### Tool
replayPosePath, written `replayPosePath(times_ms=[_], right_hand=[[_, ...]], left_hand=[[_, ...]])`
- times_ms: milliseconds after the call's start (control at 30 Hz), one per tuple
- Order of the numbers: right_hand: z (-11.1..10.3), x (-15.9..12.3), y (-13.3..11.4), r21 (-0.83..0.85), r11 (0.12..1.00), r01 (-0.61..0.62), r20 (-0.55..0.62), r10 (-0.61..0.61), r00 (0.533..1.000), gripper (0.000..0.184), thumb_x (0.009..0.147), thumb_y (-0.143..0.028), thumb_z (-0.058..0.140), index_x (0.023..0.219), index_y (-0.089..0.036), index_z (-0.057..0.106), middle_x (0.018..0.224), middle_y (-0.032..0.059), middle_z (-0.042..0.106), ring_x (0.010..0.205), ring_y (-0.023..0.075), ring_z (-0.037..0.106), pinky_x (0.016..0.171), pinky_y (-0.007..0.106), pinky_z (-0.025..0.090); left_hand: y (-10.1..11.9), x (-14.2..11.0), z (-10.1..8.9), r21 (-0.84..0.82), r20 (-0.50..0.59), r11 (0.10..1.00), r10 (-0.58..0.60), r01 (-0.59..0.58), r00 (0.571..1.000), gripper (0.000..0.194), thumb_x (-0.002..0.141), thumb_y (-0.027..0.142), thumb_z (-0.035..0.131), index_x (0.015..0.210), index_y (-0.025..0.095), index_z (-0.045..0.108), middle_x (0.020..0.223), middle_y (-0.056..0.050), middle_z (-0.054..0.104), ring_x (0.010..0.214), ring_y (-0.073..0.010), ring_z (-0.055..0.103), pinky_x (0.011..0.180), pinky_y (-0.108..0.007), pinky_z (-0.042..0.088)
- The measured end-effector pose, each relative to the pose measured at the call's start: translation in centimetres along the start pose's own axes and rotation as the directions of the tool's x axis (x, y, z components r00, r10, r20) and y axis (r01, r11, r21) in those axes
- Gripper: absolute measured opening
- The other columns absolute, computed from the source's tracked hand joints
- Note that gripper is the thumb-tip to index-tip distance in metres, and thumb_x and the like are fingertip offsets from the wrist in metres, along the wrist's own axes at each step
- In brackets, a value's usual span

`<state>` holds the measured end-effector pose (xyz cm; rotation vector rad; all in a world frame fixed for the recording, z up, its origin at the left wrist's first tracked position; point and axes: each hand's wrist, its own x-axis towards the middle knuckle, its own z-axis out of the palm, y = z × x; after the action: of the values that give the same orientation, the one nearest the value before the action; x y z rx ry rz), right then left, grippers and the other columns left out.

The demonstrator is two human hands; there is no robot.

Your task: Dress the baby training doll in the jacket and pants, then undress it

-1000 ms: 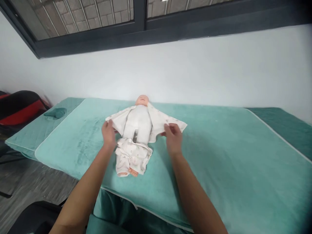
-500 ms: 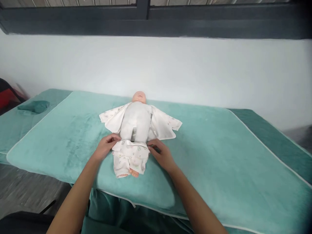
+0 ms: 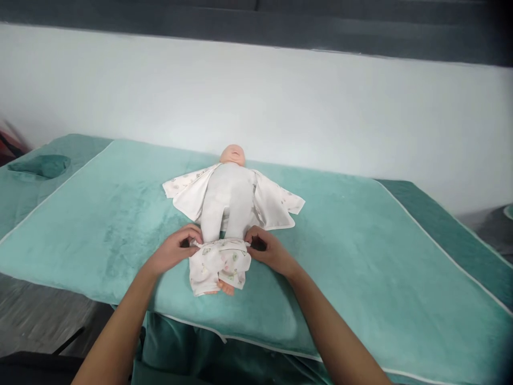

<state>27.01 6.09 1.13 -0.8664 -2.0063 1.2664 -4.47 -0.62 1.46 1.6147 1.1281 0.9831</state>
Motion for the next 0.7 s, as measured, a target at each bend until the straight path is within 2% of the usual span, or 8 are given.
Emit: replayPosePath(times_ms=[100, 233, 333, 433, 533, 600, 700], right_hand=[[-0.8, 0.9, -0.8, -0.018, 0.999, -0.051, 0.117, 0.053, 0.992, 0.019, 0.086, -0.033, 0.071, 0.080, -0.021, 0.058, 0.082, -0.0004, 0.055, 0.075, 0.0150, 0.045, 0.069, 0.030, 0.038], [-1.2, 1.3, -0.6, 0.089, 0.988, -0.126, 0.158, 0.111, 0.981, 0.025, 0.087, -0.043, 0.070, 0.081, -0.021, 0.060, 0.080, -0.0006, 0.054, 0.073, 0.0151, 0.045, 0.067, 0.030, 0.036], [-1.3, 0.9, 0.1, 0.100, 0.982, -0.160, 0.143, 0.145, 0.979, 0.027, 0.090, -0.046, 0.067, 0.084, -0.021, 0.060, 0.077, -0.0008, 0.052, 0.072, 0.0153, 0.044, 0.065, 0.030, 0.035], [-1.4, 0.3, 0.3, -0.004, 0.992, -0.127, 0.165, 0.126, 0.978, 0.016, 0.091, -0.037, 0.063, 0.089, -0.021, 0.062, 0.082, 0.0003, 0.056, 0.074, 0.0158, 0.046, 0.068, 0.030, 0.037], [-1.3, 0.0, 0.2, -0.069, 0.993, -0.094, 0.193, 0.106, 0.975, 0.008, 0.087, -0.026, 0.062, 0.093, -0.021, 0.062, 0.084, 0.0000, 0.057, 0.075, 0.0153, 0.046, 0.069, 0.029, 0.037], [-1.0, 0.1, 0.3, -0.094, 0.991, -0.093, 0.164, 0.107, 0.981, 0.007, 0.082, -0.023, 0.062, 0.088, -0.021, 0.060, 0.078, -0.0020, 0.052, 0.071, 0.0142, 0.043, 0.065, 0.028, 0.035], [-1.0, 0.4, 0.5, -0.141, 0.986, -0.086, 0.066, 0.096, 0.993, 0.010, 0.080, -0.025, 0.060, 0.077, -0.022, 0.052, 0.069, -0.0043, 0.045, 0.065, 0.0132, 0.039, 0.061, 0.028, 0.031]], left_hand=[[-0.3, 0.1, 0.5, 0.060, -0.040, 0.997, 0.044, -0.041, 0.998, 0.015, 0.092, 0.031, 0.069, 0.101, 0.021, 0.075, 0.104, -0.007, 0.065, 0.098, -0.0207, 0.061, 0.086, -0.032, 0.045], [0.0, 0.1, 0.2, 0.147, 0.035, 0.988, 0.032, -0.037, 0.999, 0.022, 0.094, 0.033, 0.067, 0.111, 0.025, 0.077, 0.107, -0.008, 0.067, 0.105, -0.0229, 0.060, 0.092, -0.034, 0.045], [0.4, 0.0, -0.7, 0.174, 0.036, 0.985, -0.018, 0.011, 0.999, 0.019, 0.092, 0.037, 0.069, 0.102, 0.023, 0.075, 0.104, -0.007, 0.066, 0.099, -0.0220, 0.060, 0.087, -0.033, 0.046], [0.5, -0.1, -1.6, 0.198, 0.060, 0.979, -0.059, 0.046, 0.996, 0.021, 0.089, 0.042, 0.071, 0.089, 0.021, 0.070, 0.101, -0.006, 0.064, 0.094, -0.0207, 0.058, 0.084, -0.032, 0.048], [0.3, 0.0, -1.9, 0.172, 0.079, 0.984, -0.057, 0.042, 0.995, 0.025, 0.089, 0.044, 0.070, 0.085, 0.020, 0.065, 0.109, -0.007, 0.065, 0.097, -0.0212, 0.059, 0.085, -0.033, 0.048], [0.1, 0.1, -1.9, 0.114, 0.007, 0.993, -0.039, 0.038, 0.999, 0.026, 0.090, 0.044, 0.069, 0.085, 0.020, 0.063, 0.122, -0.010, 0.065, 0.106, -0.0229, 0.061, 0.088, -0.034, 0.048], [-0.2, 0.9, -1.5, 0.027, -0.165, 0.999, -0.020, 0.025, 0.986, 0.027, 0.091, 0.045, 0.069, 0.087, 0.020, 0.061, 0.143, -0.014, 0.058, 0.129, -0.0280, 0.056, 0.101, -0.039, 0.045]])
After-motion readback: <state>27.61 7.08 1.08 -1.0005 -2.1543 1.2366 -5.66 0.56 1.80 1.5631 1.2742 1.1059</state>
